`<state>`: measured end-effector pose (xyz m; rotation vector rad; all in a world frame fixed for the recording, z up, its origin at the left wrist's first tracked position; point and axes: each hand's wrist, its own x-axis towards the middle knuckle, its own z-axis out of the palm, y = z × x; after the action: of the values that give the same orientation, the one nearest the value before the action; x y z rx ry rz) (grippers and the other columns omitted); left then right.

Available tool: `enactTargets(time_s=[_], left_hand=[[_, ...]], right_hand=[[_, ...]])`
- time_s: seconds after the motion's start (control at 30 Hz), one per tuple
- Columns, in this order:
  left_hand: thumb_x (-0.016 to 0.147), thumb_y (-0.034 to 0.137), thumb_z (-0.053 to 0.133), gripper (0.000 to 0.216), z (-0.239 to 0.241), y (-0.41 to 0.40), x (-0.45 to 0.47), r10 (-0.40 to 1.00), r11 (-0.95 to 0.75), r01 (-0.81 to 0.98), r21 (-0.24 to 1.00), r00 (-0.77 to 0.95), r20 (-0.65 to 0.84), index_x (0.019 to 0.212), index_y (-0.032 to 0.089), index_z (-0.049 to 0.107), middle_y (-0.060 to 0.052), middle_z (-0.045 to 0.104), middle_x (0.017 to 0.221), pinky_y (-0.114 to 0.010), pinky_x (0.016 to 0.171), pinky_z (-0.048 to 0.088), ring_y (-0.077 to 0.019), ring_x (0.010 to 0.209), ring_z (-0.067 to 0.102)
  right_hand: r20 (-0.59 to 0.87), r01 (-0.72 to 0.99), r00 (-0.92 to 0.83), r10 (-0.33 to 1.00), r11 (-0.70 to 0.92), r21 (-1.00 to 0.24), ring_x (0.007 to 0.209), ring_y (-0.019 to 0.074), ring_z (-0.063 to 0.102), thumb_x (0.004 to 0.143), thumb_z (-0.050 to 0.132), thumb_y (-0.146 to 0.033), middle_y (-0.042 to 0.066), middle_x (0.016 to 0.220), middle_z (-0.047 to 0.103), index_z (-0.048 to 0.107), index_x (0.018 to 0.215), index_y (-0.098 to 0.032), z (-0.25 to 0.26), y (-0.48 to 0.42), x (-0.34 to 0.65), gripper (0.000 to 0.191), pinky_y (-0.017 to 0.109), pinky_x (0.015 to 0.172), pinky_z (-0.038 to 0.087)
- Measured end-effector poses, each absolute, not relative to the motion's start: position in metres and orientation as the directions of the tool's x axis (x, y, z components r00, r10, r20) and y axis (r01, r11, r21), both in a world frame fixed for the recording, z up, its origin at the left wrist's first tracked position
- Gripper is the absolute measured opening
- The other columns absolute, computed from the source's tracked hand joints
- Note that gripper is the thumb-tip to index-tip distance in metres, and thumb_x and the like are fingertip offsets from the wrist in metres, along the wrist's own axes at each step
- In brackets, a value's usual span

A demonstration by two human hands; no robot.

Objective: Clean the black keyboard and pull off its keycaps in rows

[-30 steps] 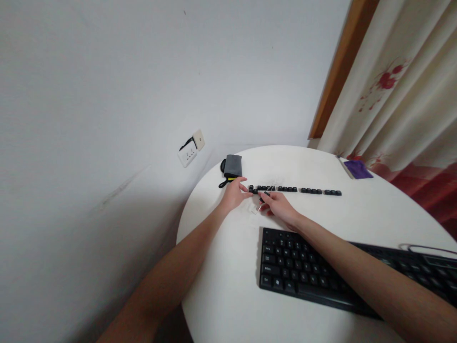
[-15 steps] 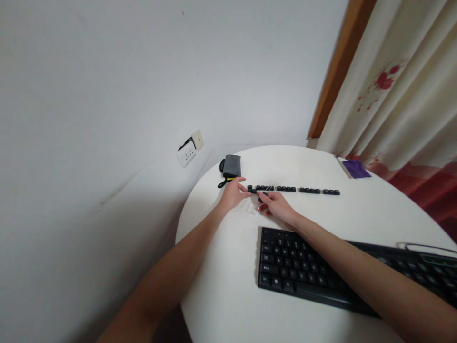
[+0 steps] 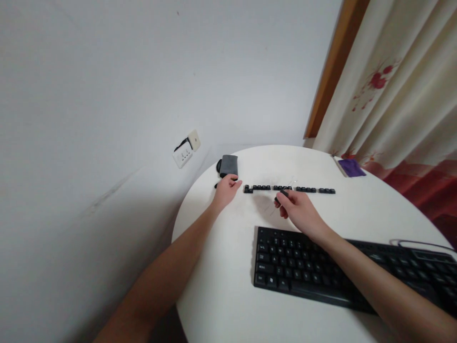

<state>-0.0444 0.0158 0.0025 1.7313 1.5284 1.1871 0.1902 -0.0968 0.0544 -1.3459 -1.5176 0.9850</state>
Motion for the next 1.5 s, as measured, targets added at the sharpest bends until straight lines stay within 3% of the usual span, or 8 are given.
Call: enactTargets(time_s=[0.13, 0.23, 0.4, 0.7, 0.83, 1.0, 1.27, 1.5], left_hand=[[0.093, 0.035, 0.05, 0.025, 0.015, 0.003, -0.031, 0.921, -0.329, 0.451, 0.83, -0.041, 0.388, 0.096, 0.015, 0.065, 0.0, 0.06, 0.066, -0.023, 0.062, 0.043, -0.0135, 0.065, 0.059], [0.094, 0.037, 0.049, 0.029, 0.022, -0.018, -0.015, 0.89, -0.453, 0.424, 0.784, 0.158, 0.429, 0.102, 0.015, 0.066, 0.0, 0.06, 0.068, -0.023, 0.06, 0.041, -0.0125, 0.063, 0.056], [0.093, 0.035, 0.052, 0.027, 0.029, -0.048, 0.005, 0.793, -0.548, 0.412, 0.728, 0.534, 0.295, 0.098, 0.016, 0.072, -0.002, 0.067, 0.074, -0.023, 0.06, 0.041, -0.0122, 0.064, 0.056], [0.094, 0.036, 0.052, 0.029, 0.023, -0.041, 0.003, 0.79, -0.552, 0.448, 0.703, 0.551, 0.269, 0.097, 0.016, 0.073, -0.004, 0.07, 0.078, -0.023, 0.061, 0.042, -0.0132, 0.066, 0.057], [0.094, 0.036, 0.052, 0.029, 0.026, -0.045, 0.005, 0.78, -0.56, 0.468, 0.684, 0.576, 0.244, 0.094, 0.017, 0.074, -0.005, 0.071, 0.079, -0.024, 0.063, 0.043, -0.0141, 0.068, 0.058], [0.092, 0.033, 0.055, 0.024, 0.031, -0.052, 0.009, 0.705, -0.59, 0.401, 0.7, 0.678, 0.206, 0.093, 0.018, 0.075, -0.004, 0.071, 0.081, -0.024, 0.066, 0.044, -0.014, 0.07, 0.059], [0.089, 0.036, 0.058, 0.026, 0.029, -0.052, 0.011, 0.704, -0.531, 0.408, 0.743, 0.7, 0.12, 0.094, 0.019, 0.076, -0.006, 0.071, 0.084, -0.026, 0.068, 0.046, -0.016, 0.073, 0.059], [0.095, 0.042, 0.05, 0.034, 0.034, -0.055, 0.012, 0.67, -0.545, 0.366, 0.754, 0.731, 0.13, 0.09, 0.019, 0.074, -0.007, 0.071, 0.084, -0.028, 0.078, 0.049, -0.0185, 0.082, 0.064]], right_hand=[[0.148, 0.354, -0.028, 0.989, 0.149, -0.923, 0.058, 0.0155, 0.058, 0.094, 0.05, -0.045, 0.004, 0.065, 0.065, 0.062, 0.075, -0.018, 0.058, -0.126, 0.21, 0.035, 0.028, 0.056, 0.045], [0.164, 0.416, -0.083, 0.983, 0.183, -0.891, 0.06, 0.0167, 0.058, 0.096, 0.048, -0.044, 0.003, 0.065, 0.063, 0.06, 0.074, -0.019, 0.054, -0.143, 0.213, 0.035, 0.029, 0.059, 0.044], [0.231, 0.552, -0.268, 0.935, 0.346, -0.759, 0.063, 0.0169, 0.054, 0.099, 0.045, -0.036, 0.001, 0.067, 0.06, 0.051, 0.071, -0.021, 0.049, -0.154, 0.21, 0.032, 0.029, 0.062, 0.038], [0.28, 0.554, -0.507, 0.815, 0.557, -0.618, 0.079, 0.0191, 0.06, 0.1, 0.045, -0.029, 0.006, 0.086, 0.066, 0.059, 0.083, -0.021, 0.048, -0.16, 0.205, 0.024, 0.03, 0.074, 0.042], [0.264, 0.565, -0.363, 0.894, 0.436, -0.701, 0.069, 0.018, 0.056, 0.099, 0.046, -0.032, 0.004, 0.076, 0.064, 0.055, 0.076, -0.021, 0.042, -0.156, 0.203, 0.028, 0.029, 0.066, 0.039], [0.229, 0.46, -0.285, 0.931, 0.342, -0.819, 0.067, 0.0165, 0.055, 0.099, 0.046, -0.032, 0.0, 0.07, 0.062, 0.052, 0.072, -0.021, 0.037, -0.152, 0.201, 0.03, 0.026, 0.065, 0.038], [0.232, 0.421, -0.244, 0.941, 0.319, -0.849, 0.068, 0.0168, 0.058, 0.098, 0.046, -0.03, 0.001, 0.072, 0.066, 0.057, 0.073, -0.021, 0.037, -0.151, 0.199, 0.029, 0.026, 0.066, 0.039], [0.108, 0.345, -0.126, 0.986, 0.145, -0.927, 0.06, 0.016, 0.059, 0.098, 0.045, -0.037, 0.002, 0.064, 0.063, 0.057, 0.072, -0.02, 0.03, -0.144, 0.203, 0.034, 0.027, 0.061, 0.042]])
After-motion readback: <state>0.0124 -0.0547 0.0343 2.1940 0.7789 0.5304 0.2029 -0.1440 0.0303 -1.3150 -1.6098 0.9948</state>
